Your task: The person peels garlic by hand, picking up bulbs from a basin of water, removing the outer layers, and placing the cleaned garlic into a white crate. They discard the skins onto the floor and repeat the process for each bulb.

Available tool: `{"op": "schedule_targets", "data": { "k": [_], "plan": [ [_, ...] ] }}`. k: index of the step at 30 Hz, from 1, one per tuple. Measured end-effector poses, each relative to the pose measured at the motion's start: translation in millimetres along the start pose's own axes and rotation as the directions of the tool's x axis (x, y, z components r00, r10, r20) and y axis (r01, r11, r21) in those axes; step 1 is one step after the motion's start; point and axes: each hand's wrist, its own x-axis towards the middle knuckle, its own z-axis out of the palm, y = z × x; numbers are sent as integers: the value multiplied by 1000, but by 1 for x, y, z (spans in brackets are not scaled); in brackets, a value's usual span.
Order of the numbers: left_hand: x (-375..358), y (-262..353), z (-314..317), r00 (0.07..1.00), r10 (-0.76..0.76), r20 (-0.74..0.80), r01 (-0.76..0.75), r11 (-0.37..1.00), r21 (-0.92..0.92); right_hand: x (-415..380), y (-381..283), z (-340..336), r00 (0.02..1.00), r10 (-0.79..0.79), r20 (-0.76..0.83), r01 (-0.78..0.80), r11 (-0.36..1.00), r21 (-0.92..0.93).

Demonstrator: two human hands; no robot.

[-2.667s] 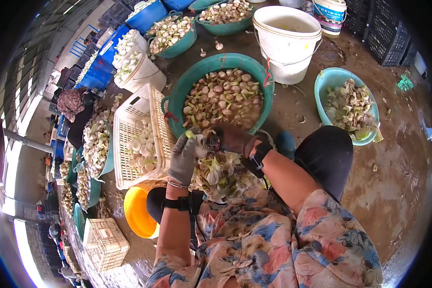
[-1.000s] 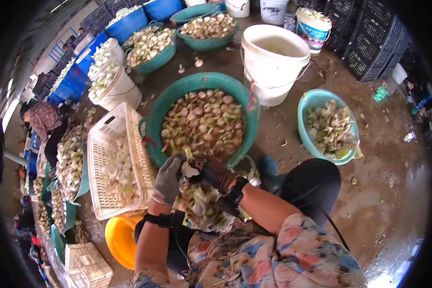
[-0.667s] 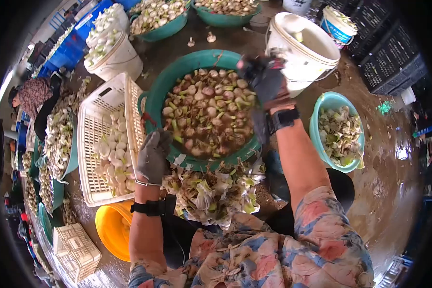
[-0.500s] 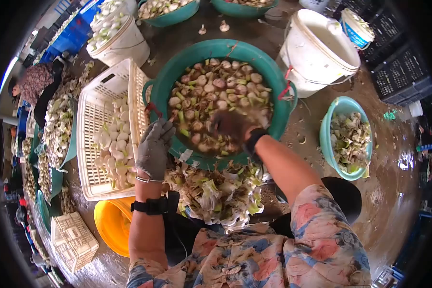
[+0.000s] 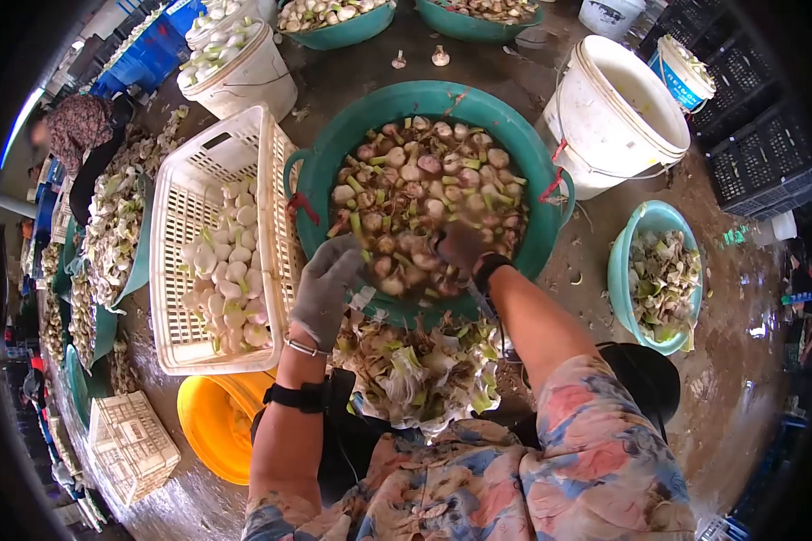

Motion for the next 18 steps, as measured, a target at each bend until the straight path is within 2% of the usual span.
{"op": "schedule_targets", "data": {
  "k": [1,2,3,4,5,6,7,8,9,10,12,13,14,16,18],
  "plan": [
    [0,-7,6,998,58,-9,-55,979,197,-11,6,-13,991,-11,137,-50,900,432],
    [3,-14,9,993,121,-5,-110,915,389,-19,6,-19,992,-9,128,-47,901,432],
    [17,-31,3,974,193,117,-226,806,547,-31,3,-24,981,-190,42,143,851,505],
    [15,-35,6,972,199,125,-235,800,552,-45,-8,-35,932,-358,-60,329,763,557],
    [13,-40,11,960,194,203,-277,764,582,-59,-19,-48,905,-425,-17,424,899,110],
    [9,-41,16,942,184,279,-322,727,607,-68,-23,-43,905,-423,-30,424,899,109],
    [2,-34,21,957,129,260,-271,723,636,-77,-28,-37,949,-299,-99,306,803,511],
    [-6,-29,27,954,133,268,-280,716,640,-86,-34,-30,981,-159,-107,177,538,824],
    [-16,-23,33,932,208,298,-361,617,699,-109,-62,-47,1000,4,-8,6,395,919],
    [-30,-20,42,897,278,343,-439,495,750,-125,-67,-48,1000,5,-29,25,381,924],
    [-42,-26,45,905,289,312,-422,516,746,-142,-76,-46,999,-31,-19,32,512,858],
    [-47,-29,45,915,302,269,-397,547,737,-145,-79,-39,997,-18,-71,73,310,948],
    [-52,-31,46,912,304,273,-401,537,742,-150,-79,-40,997,-21,-79,82,302,950],
    [-63,-30,50,967,194,167,-256,719,647,-161,-82,-46,996,-70,-61,78,279,957],
    [-68,-34,51,958,226,176,-285,696,659,-161,-74,-45,995,-84,-49,71,297,952]
  ]
}}
